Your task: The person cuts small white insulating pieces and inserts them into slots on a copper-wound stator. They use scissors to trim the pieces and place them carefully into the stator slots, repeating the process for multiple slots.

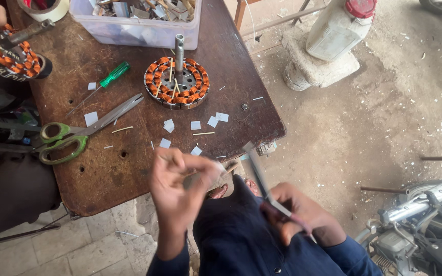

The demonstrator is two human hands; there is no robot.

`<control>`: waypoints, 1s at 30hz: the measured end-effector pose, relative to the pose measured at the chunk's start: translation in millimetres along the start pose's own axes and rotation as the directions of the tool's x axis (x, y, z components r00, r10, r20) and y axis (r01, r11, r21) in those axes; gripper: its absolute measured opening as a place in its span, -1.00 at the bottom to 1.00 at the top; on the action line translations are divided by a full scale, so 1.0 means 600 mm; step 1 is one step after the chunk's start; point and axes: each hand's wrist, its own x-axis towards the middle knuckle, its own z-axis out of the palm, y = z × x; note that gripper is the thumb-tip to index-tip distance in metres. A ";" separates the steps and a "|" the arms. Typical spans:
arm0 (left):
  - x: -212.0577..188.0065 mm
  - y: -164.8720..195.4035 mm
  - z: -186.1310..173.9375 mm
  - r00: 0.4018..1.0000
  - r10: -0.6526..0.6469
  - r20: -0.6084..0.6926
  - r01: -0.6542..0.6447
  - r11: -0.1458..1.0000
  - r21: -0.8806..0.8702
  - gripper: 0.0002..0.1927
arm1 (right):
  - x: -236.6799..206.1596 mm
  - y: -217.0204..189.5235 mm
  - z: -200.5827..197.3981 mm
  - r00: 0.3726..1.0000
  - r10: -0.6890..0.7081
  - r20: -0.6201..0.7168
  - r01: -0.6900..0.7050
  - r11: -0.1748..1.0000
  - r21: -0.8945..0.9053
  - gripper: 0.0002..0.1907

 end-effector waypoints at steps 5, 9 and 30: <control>0.061 0.002 0.001 0.998 0.039 -0.044 -0.005 0.799 0.601 -0.78 | -0.036 -0.027 -0.027 0.965 -0.119 -0.234 0.094 0.989 -0.113 -0.47; 0.089 0.012 0.016 0.993 0.071 0.094 -0.118 0.546 0.830 -0.86 | -0.070 -0.052 -0.021 0.935 -0.105 -0.338 0.068 0.990 -0.120 -0.45; 0.013 -0.018 0.147 0.818 0.098 0.566 -0.572 0.237 0.785 -0.70 | -0.148 -0.072 -0.019 0.865 -0.084 -0.494 0.003 0.987 -0.163 -0.52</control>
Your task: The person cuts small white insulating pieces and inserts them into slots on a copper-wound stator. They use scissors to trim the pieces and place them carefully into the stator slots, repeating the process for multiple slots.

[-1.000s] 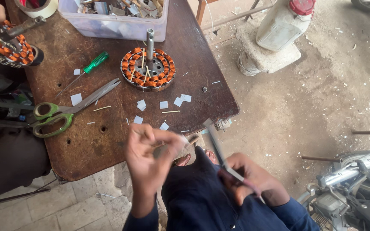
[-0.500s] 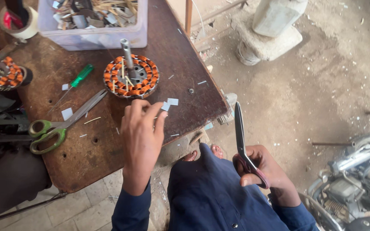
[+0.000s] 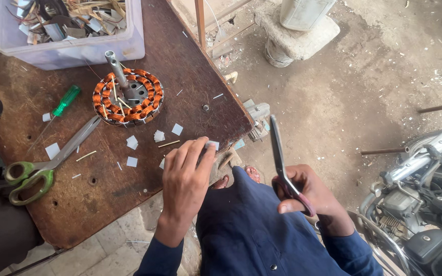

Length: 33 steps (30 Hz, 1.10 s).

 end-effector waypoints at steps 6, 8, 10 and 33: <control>-0.008 0.010 0.006 0.973 -0.174 -0.151 0.105 0.919 -0.380 -0.77 | 0.005 -0.002 0.020 0.999 -0.015 0.044 0.015 1.000 -0.016 -0.54; -0.009 0.023 0.006 0.916 -0.399 -0.033 0.267 0.670 -0.692 -0.81 | 0.005 -0.004 0.027 0.999 -0.022 0.039 0.023 0.999 -0.035 -0.55; -0.007 0.037 0.010 0.845 -0.517 0.140 0.333 0.303 -0.893 -0.74 | 0.004 -0.006 0.030 0.999 0.038 0.017 -0.037 0.998 -0.057 -0.55; 0.023 0.067 0.031 0.785 -0.566 0.252 0.210 -0.140 -0.968 -0.89 | -0.006 -0.016 0.037 0.985 0.117 0.130 -0.138 0.977 0.164 -0.40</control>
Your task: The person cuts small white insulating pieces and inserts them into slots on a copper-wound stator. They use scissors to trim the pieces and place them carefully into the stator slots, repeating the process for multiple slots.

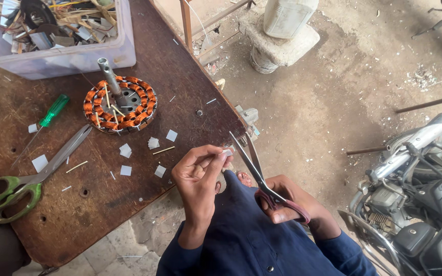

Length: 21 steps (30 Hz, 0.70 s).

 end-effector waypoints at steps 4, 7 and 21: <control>0.008 -0.003 -0.004 0.998 -0.064 -0.021 0.064 0.998 -0.025 -0.88 | 0.008 0.003 -0.003 1.000 0.010 -0.018 -0.012 0.996 -0.092 -0.38; 0.012 -0.003 -0.004 0.999 -0.037 -0.007 0.037 0.999 -0.024 -0.89 | 0.013 0.003 0.001 1.000 0.013 -0.023 -0.016 0.992 -0.124 -0.38; 0.003 -0.023 0.016 0.984 -0.157 0.089 0.157 0.988 -0.001 -0.88 | 0.042 -0.014 0.015 0.898 -0.191 -0.396 0.092 0.962 -0.256 -0.63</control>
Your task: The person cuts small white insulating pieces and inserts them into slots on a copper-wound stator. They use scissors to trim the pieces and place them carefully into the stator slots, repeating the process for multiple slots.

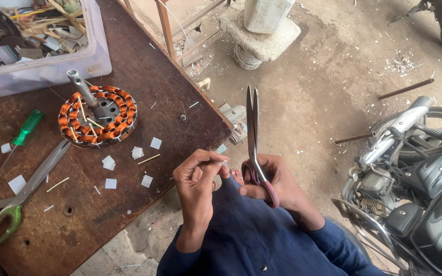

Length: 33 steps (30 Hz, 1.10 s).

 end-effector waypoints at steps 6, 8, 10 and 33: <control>0.001 0.004 0.000 0.998 0.056 0.016 -0.055 0.996 -0.067 -0.81 | -0.003 0.007 -0.002 0.998 0.062 0.017 -0.063 0.995 0.079 -0.65; -0.001 0.003 0.001 1.000 -0.020 -0.019 0.018 0.998 -0.067 -0.82 | -0.003 0.014 -0.003 0.997 0.075 0.035 -0.078 0.990 0.115 -0.64; -0.003 0.001 0.003 1.000 0.004 -0.009 -0.005 0.997 -0.072 -0.84 | -0.004 0.016 -0.007 0.997 0.031 0.068 -0.037 0.995 0.094 -0.67; -0.017 -0.004 0.023 0.966 0.211 0.147 -0.244 0.934 0.260 -0.88 | 0.032 -0.041 0.004 0.938 -0.256 -0.235 0.272 0.961 0.040 -0.60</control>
